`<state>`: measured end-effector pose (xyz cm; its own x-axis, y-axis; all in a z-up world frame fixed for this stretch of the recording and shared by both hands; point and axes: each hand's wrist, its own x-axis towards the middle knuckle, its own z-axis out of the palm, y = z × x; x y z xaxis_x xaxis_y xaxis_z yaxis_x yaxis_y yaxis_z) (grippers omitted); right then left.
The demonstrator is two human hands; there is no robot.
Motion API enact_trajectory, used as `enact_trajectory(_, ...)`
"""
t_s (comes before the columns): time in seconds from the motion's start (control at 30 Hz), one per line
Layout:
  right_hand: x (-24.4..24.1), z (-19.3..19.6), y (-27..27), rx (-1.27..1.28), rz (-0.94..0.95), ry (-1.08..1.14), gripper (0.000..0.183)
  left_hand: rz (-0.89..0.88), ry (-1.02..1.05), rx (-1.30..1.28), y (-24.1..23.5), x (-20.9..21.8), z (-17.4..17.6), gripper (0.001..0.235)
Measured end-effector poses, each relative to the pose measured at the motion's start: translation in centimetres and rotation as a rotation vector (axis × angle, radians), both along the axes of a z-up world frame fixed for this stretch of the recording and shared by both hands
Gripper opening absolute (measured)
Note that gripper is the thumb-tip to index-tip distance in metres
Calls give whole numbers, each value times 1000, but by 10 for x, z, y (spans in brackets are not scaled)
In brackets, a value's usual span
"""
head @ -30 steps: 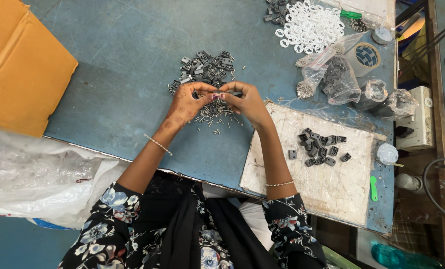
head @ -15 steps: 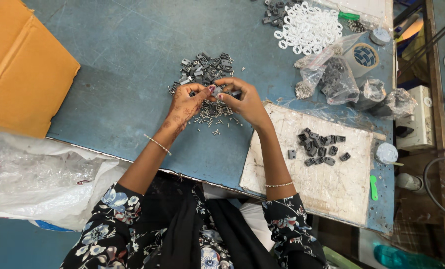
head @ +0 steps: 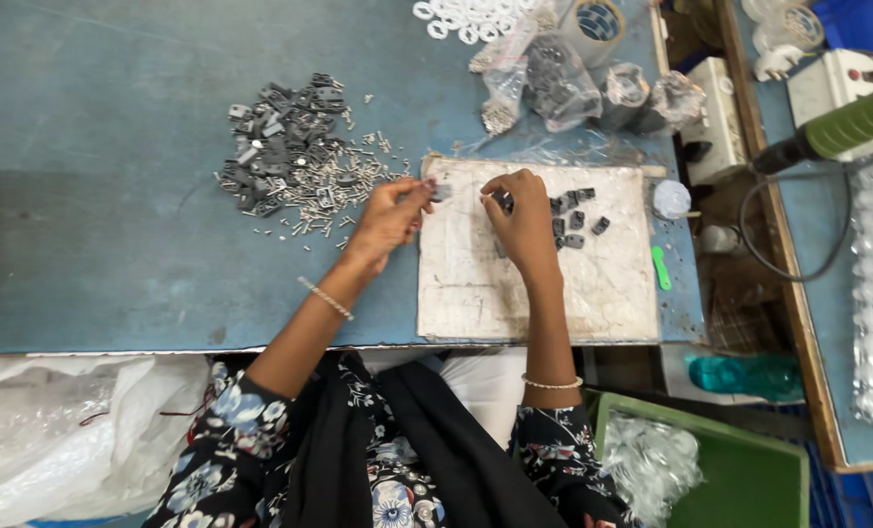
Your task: The person sorts small metal components and screws on a workbench, then places them into small plastic bags. The person uses a handheld green tool to press or crimp the components. The person continues to sort and bag the components throughout the clip.
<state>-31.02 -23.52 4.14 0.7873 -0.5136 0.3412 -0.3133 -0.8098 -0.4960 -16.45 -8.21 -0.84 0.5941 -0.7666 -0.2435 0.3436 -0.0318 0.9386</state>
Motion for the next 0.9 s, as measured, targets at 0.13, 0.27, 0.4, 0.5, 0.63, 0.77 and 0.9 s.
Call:
enact_trajectory(0.13, -38, 16, -16, -174, 38, -96, 17, -99, -458, 159, -40, -24, -17, 36)
enact_trajectory(0.27, -113, 55, -80, -287, -190, -351, 20, -68, -729, 239, -48, -40, -29, 34)
enact_trajectory(0.4, -169, 92, -159, -178, -405, -589, 25, -35, -876, 233, -38, -45, -25, 32)
enact_trajectory(0.5, -188, 112, -202, 245, -172, -822, 28, -84, -884, 190, -33, -39, -13, 33)
enact_trajectory(0.63, -191, 119, -227, 697, 240, -1008, 34, -253, -859, 149, -25, -31, -1, 36)
enact_trajectory(0.77, -172, 124, -222, 870, 530, -991, 39, -269, -848, 143, -21, -31, 2, 25)
enact_trajectory(0.9, -133, 139, -187, 922, 741, -897, 45, -286, -821, 164, -20, -30, 1, 23)
